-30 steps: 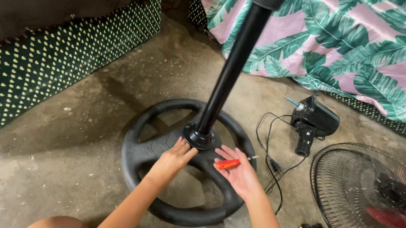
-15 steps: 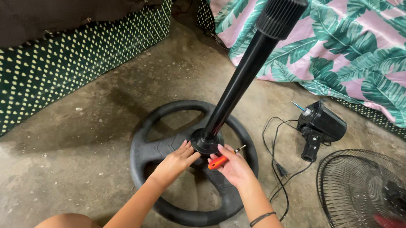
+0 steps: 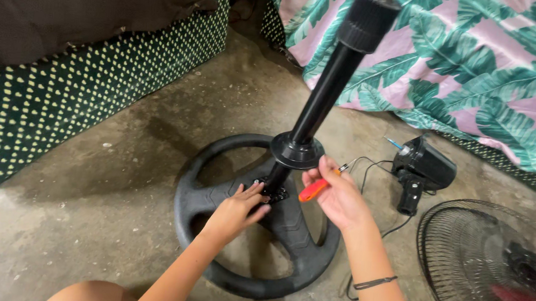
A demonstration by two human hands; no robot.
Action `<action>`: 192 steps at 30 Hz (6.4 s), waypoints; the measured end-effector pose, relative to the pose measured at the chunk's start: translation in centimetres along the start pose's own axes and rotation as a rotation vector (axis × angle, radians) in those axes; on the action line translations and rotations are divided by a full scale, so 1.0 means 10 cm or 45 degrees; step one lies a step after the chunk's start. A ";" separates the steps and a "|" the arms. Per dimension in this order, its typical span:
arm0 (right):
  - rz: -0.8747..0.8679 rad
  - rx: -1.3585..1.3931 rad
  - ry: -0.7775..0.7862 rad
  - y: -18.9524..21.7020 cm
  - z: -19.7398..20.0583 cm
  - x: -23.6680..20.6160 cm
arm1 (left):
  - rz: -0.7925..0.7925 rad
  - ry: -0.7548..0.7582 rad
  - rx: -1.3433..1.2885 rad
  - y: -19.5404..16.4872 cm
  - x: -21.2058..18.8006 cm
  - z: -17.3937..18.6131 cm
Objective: The person assembles the base of a pedestal fan on the floor. They align the round plastic base wheel with the fan pole, insert screws into the mounting bracket, and tighten them with a screwdriver, repositioning the base and picking up loose screws from the floor between fasteners.
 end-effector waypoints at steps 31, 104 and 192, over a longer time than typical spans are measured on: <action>-0.228 -0.378 -0.148 -0.40 -0.14 -0.09 | 1.105 -0.771 -1.995 0.15 0.07 -0.13; 0.311 -1.922 -0.188 -0.12 -1.11 -0.26 | 1.422 -0.833 -1.816 0.20 -0.46 -0.64; 0.121 -0.511 -0.129 -0.67 -0.65 -0.25 | 1.370 -0.775 -1.783 0.28 -0.52 -0.73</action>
Point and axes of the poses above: each hand's wrist, its own x-axis towards the middle knuckle, its own z-axis out of the back of the hand, y = z × x, the point moved 5 cm from there along x, towards the middle knuckle, and after that the axes turned 14 degrees about -z, right-handed, at the moved point
